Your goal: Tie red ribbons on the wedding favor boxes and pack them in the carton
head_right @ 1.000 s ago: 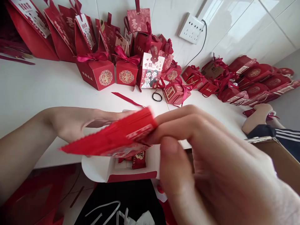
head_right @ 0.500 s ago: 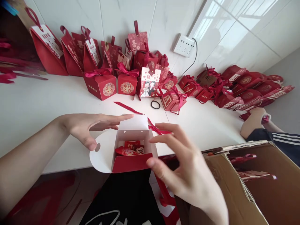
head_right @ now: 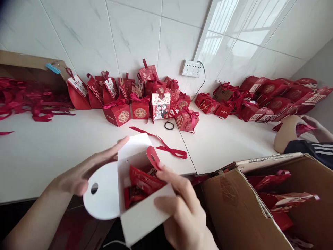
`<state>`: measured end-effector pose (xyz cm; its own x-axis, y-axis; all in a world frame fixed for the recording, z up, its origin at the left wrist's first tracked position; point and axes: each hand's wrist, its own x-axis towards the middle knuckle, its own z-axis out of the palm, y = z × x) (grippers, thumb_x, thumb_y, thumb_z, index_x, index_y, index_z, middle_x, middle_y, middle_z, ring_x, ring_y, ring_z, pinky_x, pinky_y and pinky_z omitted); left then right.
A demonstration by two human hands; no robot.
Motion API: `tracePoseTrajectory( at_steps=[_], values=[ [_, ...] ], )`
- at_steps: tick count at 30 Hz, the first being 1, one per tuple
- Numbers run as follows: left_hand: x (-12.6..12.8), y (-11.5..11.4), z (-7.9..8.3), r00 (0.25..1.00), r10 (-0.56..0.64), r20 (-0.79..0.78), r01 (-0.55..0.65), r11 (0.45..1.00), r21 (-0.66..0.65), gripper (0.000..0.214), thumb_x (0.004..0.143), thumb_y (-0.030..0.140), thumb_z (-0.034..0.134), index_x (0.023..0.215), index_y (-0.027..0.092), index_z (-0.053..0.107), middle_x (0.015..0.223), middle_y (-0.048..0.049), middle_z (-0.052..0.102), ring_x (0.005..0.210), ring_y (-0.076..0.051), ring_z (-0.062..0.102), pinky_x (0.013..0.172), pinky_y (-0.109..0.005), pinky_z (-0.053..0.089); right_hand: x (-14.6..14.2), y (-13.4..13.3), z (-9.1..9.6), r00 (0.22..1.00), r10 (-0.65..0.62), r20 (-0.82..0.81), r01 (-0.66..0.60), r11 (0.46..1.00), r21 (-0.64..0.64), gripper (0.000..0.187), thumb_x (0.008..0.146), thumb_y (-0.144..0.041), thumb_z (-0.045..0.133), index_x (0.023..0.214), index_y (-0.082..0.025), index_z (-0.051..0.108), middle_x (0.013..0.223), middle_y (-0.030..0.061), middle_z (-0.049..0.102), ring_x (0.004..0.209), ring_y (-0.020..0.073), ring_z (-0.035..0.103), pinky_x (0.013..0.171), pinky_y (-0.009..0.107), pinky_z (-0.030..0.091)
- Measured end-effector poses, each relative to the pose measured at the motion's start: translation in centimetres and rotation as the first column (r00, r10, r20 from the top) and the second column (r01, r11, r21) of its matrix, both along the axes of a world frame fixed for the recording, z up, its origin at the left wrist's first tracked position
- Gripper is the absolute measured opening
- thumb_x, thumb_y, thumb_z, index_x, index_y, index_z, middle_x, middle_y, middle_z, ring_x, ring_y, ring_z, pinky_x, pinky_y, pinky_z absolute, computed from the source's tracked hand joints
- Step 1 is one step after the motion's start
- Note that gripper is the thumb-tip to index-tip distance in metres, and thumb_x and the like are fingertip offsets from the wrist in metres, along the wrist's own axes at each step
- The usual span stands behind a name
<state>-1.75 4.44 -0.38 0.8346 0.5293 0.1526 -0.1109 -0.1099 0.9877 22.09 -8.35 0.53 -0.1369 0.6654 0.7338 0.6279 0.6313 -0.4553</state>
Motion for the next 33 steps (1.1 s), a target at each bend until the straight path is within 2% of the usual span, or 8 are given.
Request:
tracePoseTrajectory(
  at_steps=[5, 9, 13, 18, 23, 26, 29, 33],
  values=[
    [0.3, -0.5, 1.3, 0.992, 0.089, -0.086, -0.086, 0.996, 0.031, 0.092, 0.075, 0.065, 0.056, 0.148, 0.027, 0.015, 0.156, -0.0035, 0.016, 0.141, -0.039, 0.016, 0.111, -0.047, 0.029, 0.1, 0.4, 1.2, 0.999, -0.017, -0.027, 0.013, 0.992, -0.127, 0.022, 0.082, -0.001, 0.046, 0.086, -0.021, 0.054, 0.115, 0.0094, 0.056, 0.106, 0.0224, 0.06, 0.08, 0.037, 0.057],
    [0.3, -0.9, 1.8, 0.989, 0.104, -0.109, -0.099, 0.994, 0.053, 0.094, 0.074, 0.067, 0.055, 0.148, 0.024, 0.015, 0.153, -0.0071, 0.026, 0.138, -0.038, 0.026, 0.109, -0.046, 0.032, 0.1, 0.0, 1.1, 0.999, 0.035, -0.027, -0.038, 0.993, -0.112, 0.023, 0.083, -0.001, 0.045, 0.085, -0.022, 0.054, 0.118, 0.0101, 0.054, 0.108, 0.0228, 0.06, 0.078, 0.036, 0.058],
    [0.6, -0.6, 2.1, 0.983, 0.174, -0.053, -0.168, 0.981, 0.101, 0.094, 0.072, 0.069, 0.056, 0.147, 0.024, 0.022, 0.156, -0.0033, 0.016, 0.141, -0.037, 0.018, 0.114, -0.045, 0.023, 0.1, 0.6, 0.9, 0.998, 0.047, -0.042, -0.05, 0.996, -0.071, 0.024, 0.081, 0.001, 0.046, 0.086, -0.021, 0.055, 0.118, 0.0101, 0.054, 0.111, 0.0242, 0.058, 0.084, 0.04, 0.056],
    [0.7, -0.9, 3.5, 0.979, 0.192, -0.065, -0.178, 0.968, 0.175, 0.097, 0.073, 0.067, 0.056, 0.148, 0.025, 0.013, 0.154, -0.0025, 0.024, 0.142, -0.037, 0.012, 0.114, -0.049, 0.02, 1.0, 0.7, 2.0, 1.0, 0.025, -0.006, -0.025, 1.0, 0.013, 0.02, 0.08, -0.004, 0.052, 0.088, -0.019, 0.06, 0.125, 0.011, 0.051, 0.117, 0.0272, 0.053, 0.091, 0.044, 0.052],
    [1.1, -2.8, 2.2, 0.965, 0.18, -0.192, -0.116, 0.946, 0.304, 0.095, 0.074, 0.058, 0.062, 0.149, 0.024, 0.013, 0.157, -0.0025, 0.01, 0.143, -0.035, 0.01, 0.117, -0.048, 0.014, 2.1, -1.0, 4.2, 0.942, 0.201, 0.269, -0.164, 0.974, -0.155, 0.014, 0.085, -0.031, 0.06, 0.086, -0.017, 0.066, 0.117, 0.0125, 0.06, 0.104, 0.0273, 0.058, 0.079, 0.041, 0.055],
    [1.7, -4.2, 1.1, 0.961, 0.163, -0.222, -0.082, 0.94, 0.332, 0.098, 0.075, 0.046, 0.065, 0.149, 0.026, 0.005, 0.157, -0.0027, 0.008, 0.143, -0.034, 0.013, 0.115, -0.047, 0.022, 1.4, -1.3, 5.7, 0.926, 0.215, 0.311, -0.169, 0.971, -0.167, 0.013, 0.088, -0.02, 0.055, 0.082, -0.016, 0.065, 0.106, 0.0111, 0.065, 0.095, 0.0221, 0.061, 0.076, 0.035, 0.055],
    [2.2, -5.5, 0.9, 0.963, 0.175, -0.205, -0.084, 0.918, 0.388, 0.099, 0.074, 0.036, 0.067, 0.149, 0.029, 0.002, 0.157, -0.0006, 0.006, 0.143, -0.032, 0.011, 0.115, -0.045, 0.023, 0.0, -0.4, 6.2, 0.821, 0.275, 0.501, -0.119, 0.939, -0.322, 0.019, 0.084, -0.005, 0.051, 0.074, -0.017, 0.062, 0.089, 0.0062, 0.065, 0.077, 0.0165, 0.063, 0.066, 0.028, 0.053],
    [2.3, -6.5, 1.0, 0.951, 0.223, -0.216, -0.114, 0.898, 0.424, 0.1, 0.074, 0.034, 0.067, 0.149, 0.028, 0.001, 0.157, -0.0011, 0.006, 0.143, -0.032, 0.009, 0.116, -0.047, 0.018, -2.1, 2.1, 5.7, 0.546, 0.419, 0.725, 0.13, 0.813, -0.567, 0.016, 0.072, -0.001, 0.06, 0.064, -0.016, 0.06, 0.065, 0.0018, 0.06, 0.053, 0.0165, 0.058, 0.044, 0.027, 0.04]
  ],
)
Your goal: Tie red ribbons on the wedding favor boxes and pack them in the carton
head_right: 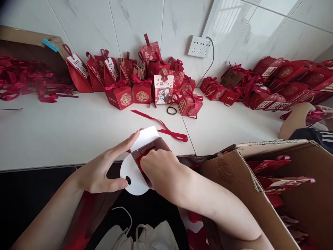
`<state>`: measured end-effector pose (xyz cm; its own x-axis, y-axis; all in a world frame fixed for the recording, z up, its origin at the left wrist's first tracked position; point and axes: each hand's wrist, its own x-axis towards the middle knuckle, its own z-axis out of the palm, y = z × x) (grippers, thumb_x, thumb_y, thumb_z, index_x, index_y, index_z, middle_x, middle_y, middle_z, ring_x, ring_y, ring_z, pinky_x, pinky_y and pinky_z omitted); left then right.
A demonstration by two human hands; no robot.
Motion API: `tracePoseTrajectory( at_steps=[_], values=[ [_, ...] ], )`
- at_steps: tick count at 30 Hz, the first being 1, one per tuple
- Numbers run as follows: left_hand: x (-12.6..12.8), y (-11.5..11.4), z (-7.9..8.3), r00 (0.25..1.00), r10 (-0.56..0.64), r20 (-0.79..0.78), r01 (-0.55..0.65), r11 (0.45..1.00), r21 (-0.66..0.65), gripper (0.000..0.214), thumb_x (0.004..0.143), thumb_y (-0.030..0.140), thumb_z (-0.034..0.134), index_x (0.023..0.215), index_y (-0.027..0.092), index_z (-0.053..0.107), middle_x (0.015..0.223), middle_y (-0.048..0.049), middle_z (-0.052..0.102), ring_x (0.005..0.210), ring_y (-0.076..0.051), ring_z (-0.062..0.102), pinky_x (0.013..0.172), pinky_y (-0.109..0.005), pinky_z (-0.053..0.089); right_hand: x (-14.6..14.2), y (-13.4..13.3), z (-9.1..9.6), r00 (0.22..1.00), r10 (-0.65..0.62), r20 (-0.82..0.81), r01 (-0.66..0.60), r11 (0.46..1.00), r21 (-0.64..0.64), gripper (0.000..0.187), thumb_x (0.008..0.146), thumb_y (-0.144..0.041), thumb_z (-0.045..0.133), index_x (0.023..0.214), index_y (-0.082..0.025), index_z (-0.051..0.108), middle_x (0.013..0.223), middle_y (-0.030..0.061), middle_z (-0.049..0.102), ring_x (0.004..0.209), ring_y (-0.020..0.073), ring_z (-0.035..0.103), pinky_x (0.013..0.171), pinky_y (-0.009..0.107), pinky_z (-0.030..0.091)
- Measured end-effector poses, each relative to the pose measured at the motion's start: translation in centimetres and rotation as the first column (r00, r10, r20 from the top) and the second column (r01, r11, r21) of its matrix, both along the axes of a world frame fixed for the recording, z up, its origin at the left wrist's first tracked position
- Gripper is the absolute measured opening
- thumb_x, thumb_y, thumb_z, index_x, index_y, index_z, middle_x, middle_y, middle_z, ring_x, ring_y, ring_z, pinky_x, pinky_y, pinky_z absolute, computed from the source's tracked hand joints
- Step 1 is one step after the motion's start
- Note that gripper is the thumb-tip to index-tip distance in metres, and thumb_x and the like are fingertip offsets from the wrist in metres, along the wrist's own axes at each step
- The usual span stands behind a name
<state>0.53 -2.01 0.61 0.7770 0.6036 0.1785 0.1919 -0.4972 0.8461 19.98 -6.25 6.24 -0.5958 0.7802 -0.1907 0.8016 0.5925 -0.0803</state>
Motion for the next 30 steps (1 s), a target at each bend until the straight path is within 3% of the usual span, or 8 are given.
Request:
tracePoseTrajectory(
  at_steps=[3, 9, 12, 17, 22, 23, 27, 30],
  values=[
    [-0.3, 0.0, -0.3, 1.0, 0.002, 0.003, -0.002, 1.0, 0.002, 0.101, 0.074, 0.034, 0.067, 0.149, 0.028, 0.0, 0.157, -0.0019, 0.006, 0.143, -0.033, 0.008, 0.116, -0.047, 0.02, -0.9, 1.3, -0.4, 0.983, -0.04, 0.177, 0.058, 0.993, -0.099, 0.013, 0.069, 0.0, 0.062, 0.065, -0.013, 0.063, 0.06, 0.003, 0.06, 0.052, 0.0178, 0.059, 0.041, 0.027, 0.032],
    [-1.3, 0.2, -1.4, 0.999, 0.021, 0.035, -0.018, 0.997, -0.075, 0.098, 0.075, 0.04, 0.064, 0.149, 0.027, 0.0, 0.158, -0.0029, 0.002, 0.143, -0.034, 0.008, 0.114, -0.047, 0.024, -0.6, 0.8, -0.6, 0.985, -0.08, 0.152, 0.041, 0.968, 0.246, 0.024, 0.077, 0.008, 0.048, 0.076, -0.013, 0.061, 0.075, 0.006, 0.06, 0.057, 0.0167, 0.059, 0.044, 0.028, 0.032],
    [-1.6, 0.3, -1.7, 0.998, 0.036, 0.05, -0.031, 0.995, -0.097, 0.098, 0.076, 0.043, 0.064, 0.149, 0.027, 0.001, 0.158, -0.0031, 0.002, 0.143, -0.034, 0.008, 0.114, -0.047, 0.022, -0.6, 0.4, -1.1, 0.989, -0.066, 0.132, 0.035, 0.975, 0.221, 0.023, 0.077, 0.007, 0.049, 0.08, -0.012, 0.06, 0.076, 0.0056, 0.059, 0.06, 0.0166, 0.059, 0.046, 0.027, 0.037],
    [-1.7, 0.2, -2.0, 0.996, 0.002, 0.093, 0.012, 0.988, -0.152, 0.1, 0.074, 0.046, 0.065, 0.149, 0.025, 0.002, 0.157, -0.0064, 0.007, 0.142, -0.036, 0.013, 0.111, -0.047, 0.028, 0.4, -1.3, -0.5, 0.981, 0.062, -0.182, -0.068, 0.997, -0.022, 0.016, 0.088, -0.016, 0.054, 0.074, -0.016, 0.062, 0.073, 0.002, 0.059, 0.062, 0.0131, 0.059, 0.057, 0.024, 0.047],
    [-2.3, 0.6, -2.8, 0.989, -0.02, 0.147, 0.052, 0.974, -0.219, 0.104, 0.07, 0.053, 0.067, 0.149, 0.024, 0.006, 0.157, -0.0081, 0.012, 0.143, -0.037, 0.009, 0.111, -0.049, 0.026, 3.4, -4.1, 1.0, 0.801, 0.051, -0.596, 0.067, 0.982, 0.174, 0.016, 0.094, -0.02, 0.046, 0.095, -0.017, 0.063, 0.088, 0.0062, 0.064, 0.082, 0.0145, 0.063, 0.07, 0.023, 0.053],
    [-2.4, 0.7, -2.9, 0.987, -0.024, 0.157, 0.06, 0.972, -0.228, 0.103, 0.07, 0.053, 0.067, 0.149, 0.025, 0.007, 0.157, -0.0077, 0.011, 0.143, -0.037, 0.007, 0.112, -0.049, 0.025, 4.0, -4.3, 0.8, 0.784, 0.02, -0.621, 0.125, 0.974, 0.189, 0.015, 0.092, -0.026, 0.052, 0.1, -0.018, 0.062, 0.095, 0.0076, 0.064, 0.089, 0.0162, 0.063, 0.074, 0.024, 0.053],
    [-1.8, 1.2, -3.2, 0.969, -0.035, 0.245, 0.107, 0.952, -0.287, 0.1, 0.072, 0.054, 0.066, 0.149, 0.026, 0.008, 0.157, -0.0061, 0.007, 0.143, -0.035, 0.007, 0.113, -0.048, 0.022, 5.3, -3.6, -2.5, 0.774, -0.12, -0.622, 0.232, 0.967, 0.103, 0.057, 0.074, -0.056, 0.067, 0.118, -0.022, 0.054, 0.126, 0.012, 0.052, 0.117, 0.0262, 0.054, 0.088, 0.035, 0.054],
    [-0.8, 1.7, -3.1, 0.958, 0.001, 0.287, 0.091, 0.948, -0.304, 0.096, 0.074, 0.055, 0.064, 0.149, 0.026, 0.012, 0.157, -0.0046, 0.009, 0.143, -0.034, 0.007, 0.115, -0.047, 0.018, 4.5, -2.5, -5.6, 0.71, -0.169, -0.683, 0.283, 0.957, 0.058, 0.05, 0.081, -0.048, 0.063, 0.123, -0.025, 0.047, 0.133, 0.0125, 0.045, 0.126, 0.027, 0.046, 0.096, 0.042, 0.049]
  ],
)
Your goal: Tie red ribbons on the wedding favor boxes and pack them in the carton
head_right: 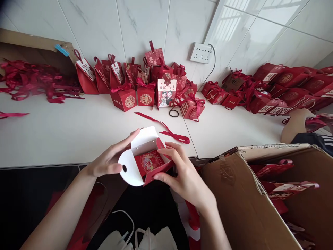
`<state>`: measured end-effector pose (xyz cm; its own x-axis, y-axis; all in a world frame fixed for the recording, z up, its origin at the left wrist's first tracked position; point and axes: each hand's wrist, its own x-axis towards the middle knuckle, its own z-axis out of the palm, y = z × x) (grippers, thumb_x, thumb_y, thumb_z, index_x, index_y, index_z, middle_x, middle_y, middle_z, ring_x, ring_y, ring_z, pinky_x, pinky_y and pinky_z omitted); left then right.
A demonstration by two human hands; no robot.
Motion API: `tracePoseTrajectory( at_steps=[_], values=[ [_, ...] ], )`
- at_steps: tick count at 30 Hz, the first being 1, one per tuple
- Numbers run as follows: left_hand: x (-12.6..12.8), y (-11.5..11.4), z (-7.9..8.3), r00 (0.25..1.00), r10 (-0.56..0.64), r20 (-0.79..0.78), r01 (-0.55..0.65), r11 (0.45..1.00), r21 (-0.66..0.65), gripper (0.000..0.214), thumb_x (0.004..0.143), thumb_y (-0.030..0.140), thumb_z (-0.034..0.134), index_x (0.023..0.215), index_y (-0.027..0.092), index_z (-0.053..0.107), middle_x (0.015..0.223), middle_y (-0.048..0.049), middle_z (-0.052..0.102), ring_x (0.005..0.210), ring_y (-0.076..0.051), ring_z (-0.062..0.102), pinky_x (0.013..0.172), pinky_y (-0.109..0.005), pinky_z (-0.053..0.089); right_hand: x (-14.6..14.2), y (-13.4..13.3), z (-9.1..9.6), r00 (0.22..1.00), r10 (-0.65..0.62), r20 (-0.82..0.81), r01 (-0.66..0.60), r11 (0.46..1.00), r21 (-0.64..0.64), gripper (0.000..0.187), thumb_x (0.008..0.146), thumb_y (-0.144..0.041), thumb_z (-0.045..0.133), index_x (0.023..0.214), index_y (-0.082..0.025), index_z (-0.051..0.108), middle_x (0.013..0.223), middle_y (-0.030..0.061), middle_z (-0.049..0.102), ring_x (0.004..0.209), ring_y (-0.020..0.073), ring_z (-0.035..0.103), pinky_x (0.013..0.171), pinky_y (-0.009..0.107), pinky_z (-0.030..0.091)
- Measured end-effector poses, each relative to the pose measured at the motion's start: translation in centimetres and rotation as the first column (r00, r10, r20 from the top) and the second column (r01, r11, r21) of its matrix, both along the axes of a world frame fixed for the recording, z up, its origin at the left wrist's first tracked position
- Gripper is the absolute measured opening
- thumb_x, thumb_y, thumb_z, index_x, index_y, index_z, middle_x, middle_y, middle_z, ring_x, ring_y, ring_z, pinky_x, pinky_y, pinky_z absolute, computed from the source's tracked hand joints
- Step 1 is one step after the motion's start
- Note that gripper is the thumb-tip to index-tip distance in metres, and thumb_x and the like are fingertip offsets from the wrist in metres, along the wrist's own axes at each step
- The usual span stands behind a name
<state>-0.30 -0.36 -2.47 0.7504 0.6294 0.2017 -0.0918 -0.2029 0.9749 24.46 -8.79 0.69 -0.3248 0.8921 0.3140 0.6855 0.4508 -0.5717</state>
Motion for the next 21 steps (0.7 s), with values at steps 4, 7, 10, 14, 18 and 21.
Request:
tracePoseTrajectory(
  at_steps=[4, 7, 10, 14, 18, 21],
  values=[
    [0.9, 0.5, 0.1, 0.994, 0.08, 0.069, -0.078, 0.996, -0.032, 0.084, 0.078, 0.054, 0.058, 0.148, 0.026, 0.019, 0.157, -0.0005, 0.014, 0.143, -0.035, 0.012, 0.115, -0.044, 0.02, -1.7, 0.6, -1.7, 0.996, -0.046, -0.082, 0.053, 0.994, 0.09, 0.05, 0.085, -0.038, 0.061, 0.128, -0.025, 0.039, 0.136, 0.0144, 0.04, 0.129, 0.0275, 0.042, 0.099, 0.046, 0.047],
    [1.2, 0.8, -0.1, 0.985, 0.119, 0.122, -0.111, 0.991, -0.075, 0.078, 0.079, 0.048, 0.056, 0.147, 0.028, 0.022, 0.155, 0.0019, 0.02, 0.14, -0.036, 0.02, 0.114, -0.044, 0.023, -2.3, 0.7, -1.6, 0.998, -0.022, -0.056, 0.028, 0.994, 0.11, 0.039, 0.088, -0.031, 0.058, 0.124, -0.024, 0.042, 0.137, 0.0141, 0.038, 0.129, 0.0257, 0.043, 0.1, 0.043, 0.046],
    [1.4, 0.7, -0.6, 0.963, 0.222, 0.155, -0.21, 0.974, -0.091, 0.073, 0.081, 0.046, 0.053, 0.146, 0.027, 0.026, 0.153, 0.0002, 0.028, 0.139, -0.036, 0.024, 0.114, -0.046, 0.022, -2.2, 0.9, -1.8, 0.992, -0.033, -0.121, 0.052, 0.987, 0.152, 0.027, 0.088, -0.026, 0.055, 0.113, -0.022, 0.045, 0.13, 0.0145, 0.045, 0.121, 0.0238, 0.05, 0.095, 0.04, 0.049],
    [1.7, 0.4, -1.2, 0.895, 0.396, 0.204, -0.38, 0.918, -0.112, 0.067, 0.082, 0.048, 0.052, 0.143, 0.025, 0.035, 0.15, -0.0036, 0.035, 0.137, -0.036, 0.029, 0.112, -0.046, 0.025, -1.9, 1.5, -2.8, 0.97, 0.002, -0.243, 0.057, 0.971, 0.232, 0.013, 0.09, -0.015, 0.049, 0.1, -0.023, 0.045, 0.123, 0.0129, 0.053, 0.118, 0.0223, 0.054, 0.091, 0.038, 0.051],
    [2.2, 0.4, -1.4, 0.858, 0.444, 0.257, -0.415, 0.896, -0.161, 0.064, 0.082, 0.046, 0.053, 0.14, 0.023, 0.041, 0.147, -0.0057, 0.039, 0.136, -0.035, 0.031, 0.11, -0.045, 0.029, -2.1, 1.9, -3.6, 0.952, 0.12, -0.283, -0.043, 0.964, 0.264, 0.015, 0.089, -0.009, 0.047, 0.091, -0.023, 0.044, 0.122, 0.0108, 0.056, 0.125, 0.0227, 0.049, 0.095, 0.038, 0.049],
    [2.5, 0.6, -1.2, 0.838, 0.466, 0.285, -0.42, 0.883, -0.21, 0.062, 0.081, 0.046, 0.053, 0.137, 0.021, 0.044, 0.143, -0.0072, 0.045, 0.133, -0.035, 0.037, 0.107, -0.045, 0.033, -2.2, 1.7, -3.6, 0.952, 0.164, -0.258, -0.087, 0.954, 0.286, 0.015, 0.089, -0.007, 0.048, 0.092, -0.022, 0.048, 0.12, 0.0102, 0.058, 0.127, 0.0225, 0.047, 0.096, 0.036, 0.048]
  ],
)
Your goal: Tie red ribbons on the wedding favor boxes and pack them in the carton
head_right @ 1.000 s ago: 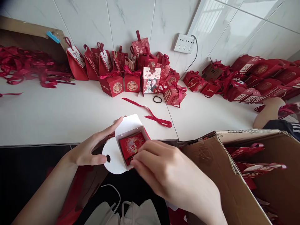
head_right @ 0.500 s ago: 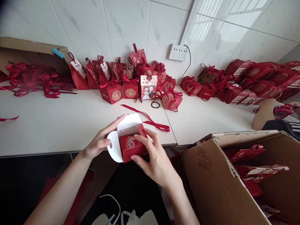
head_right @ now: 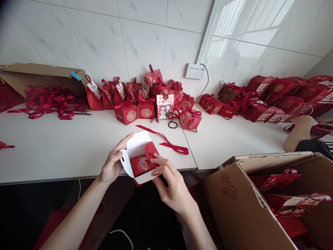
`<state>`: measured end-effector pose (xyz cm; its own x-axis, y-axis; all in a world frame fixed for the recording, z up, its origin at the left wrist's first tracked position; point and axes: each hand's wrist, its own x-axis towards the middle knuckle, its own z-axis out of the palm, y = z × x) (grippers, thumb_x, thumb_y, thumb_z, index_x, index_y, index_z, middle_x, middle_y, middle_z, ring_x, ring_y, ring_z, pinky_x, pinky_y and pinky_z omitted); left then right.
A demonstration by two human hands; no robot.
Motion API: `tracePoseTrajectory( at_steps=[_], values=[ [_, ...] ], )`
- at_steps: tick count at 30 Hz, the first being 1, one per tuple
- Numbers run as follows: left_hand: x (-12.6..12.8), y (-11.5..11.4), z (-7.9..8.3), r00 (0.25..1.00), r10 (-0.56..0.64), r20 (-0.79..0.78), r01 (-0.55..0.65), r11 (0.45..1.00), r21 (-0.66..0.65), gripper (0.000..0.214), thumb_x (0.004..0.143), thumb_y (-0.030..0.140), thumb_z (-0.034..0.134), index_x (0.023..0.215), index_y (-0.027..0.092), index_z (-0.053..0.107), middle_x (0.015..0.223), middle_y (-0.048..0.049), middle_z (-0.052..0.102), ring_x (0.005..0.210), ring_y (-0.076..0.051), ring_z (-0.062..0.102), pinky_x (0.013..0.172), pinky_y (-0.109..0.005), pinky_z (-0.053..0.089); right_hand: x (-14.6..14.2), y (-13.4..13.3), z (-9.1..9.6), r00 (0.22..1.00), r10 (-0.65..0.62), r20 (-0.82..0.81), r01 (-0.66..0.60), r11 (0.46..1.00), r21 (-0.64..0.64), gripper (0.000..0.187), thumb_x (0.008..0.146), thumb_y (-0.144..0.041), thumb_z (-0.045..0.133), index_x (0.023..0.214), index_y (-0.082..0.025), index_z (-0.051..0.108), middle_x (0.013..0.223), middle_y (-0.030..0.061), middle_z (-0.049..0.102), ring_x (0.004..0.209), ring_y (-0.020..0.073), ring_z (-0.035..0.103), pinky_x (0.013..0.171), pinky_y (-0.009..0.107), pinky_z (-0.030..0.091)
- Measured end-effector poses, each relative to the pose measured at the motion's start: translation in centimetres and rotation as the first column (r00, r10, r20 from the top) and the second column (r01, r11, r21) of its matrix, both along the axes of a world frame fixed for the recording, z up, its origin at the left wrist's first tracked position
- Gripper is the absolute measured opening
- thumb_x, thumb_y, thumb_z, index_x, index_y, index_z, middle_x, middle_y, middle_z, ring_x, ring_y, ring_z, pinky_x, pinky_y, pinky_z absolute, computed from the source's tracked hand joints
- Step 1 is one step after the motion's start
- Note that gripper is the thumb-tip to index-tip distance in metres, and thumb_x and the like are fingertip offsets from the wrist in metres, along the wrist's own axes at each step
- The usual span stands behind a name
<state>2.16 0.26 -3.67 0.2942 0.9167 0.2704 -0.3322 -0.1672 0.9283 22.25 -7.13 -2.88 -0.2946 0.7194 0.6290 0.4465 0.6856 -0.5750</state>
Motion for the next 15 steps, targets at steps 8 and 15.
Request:
tracePoseTrajectory(
  at_steps=[8, 15],
  values=[
    [-0.1, 0.3, 0.4, 0.996, -0.087, 0.003, 0.086, 0.994, 0.064, 0.06, 0.077, 0.043, 0.054, 0.134, 0.023, 0.049, 0.139, -0.0064, 0.049, 0.129, -0.036, 0.04, 0.104, -0.045, 0.035, -0.4, 0.0, 1.4, 0.954, -0.229, 0.192, 0.227, 0.973, 0.032, 0.028, 0.093, -0.021, 0.044, 0.119, -0.017, 0.055, 0.144, 0.0167, 0.038, 0.129, 0.0271, 0.045, 0.096, 0.041, 0.05],
    [-0.8, 0.2, 0.0, 0.994, -0.09, -0.061, 0.098, 0.983, 0.155, 0.06, 0.076, 0.046, 0.053, 0.131, 0.022, 0.051, 0.137, -0.0078, 0.05, 0.125, -0.037, 0.044, 0.099, -0.045, 0.039, -1.8, 1.2, 1.9, 0.856, -0.394, 0.334, 0.428, 0.903, -0.031, 0.042, 0.095, -0.031, 0.035, 0.135, -0.02, 0.044, 0.14, 0.0154, 0.044, 0.115, 0.0299, 0.057, 0.075, 0.041, 0.059]
  ],
)
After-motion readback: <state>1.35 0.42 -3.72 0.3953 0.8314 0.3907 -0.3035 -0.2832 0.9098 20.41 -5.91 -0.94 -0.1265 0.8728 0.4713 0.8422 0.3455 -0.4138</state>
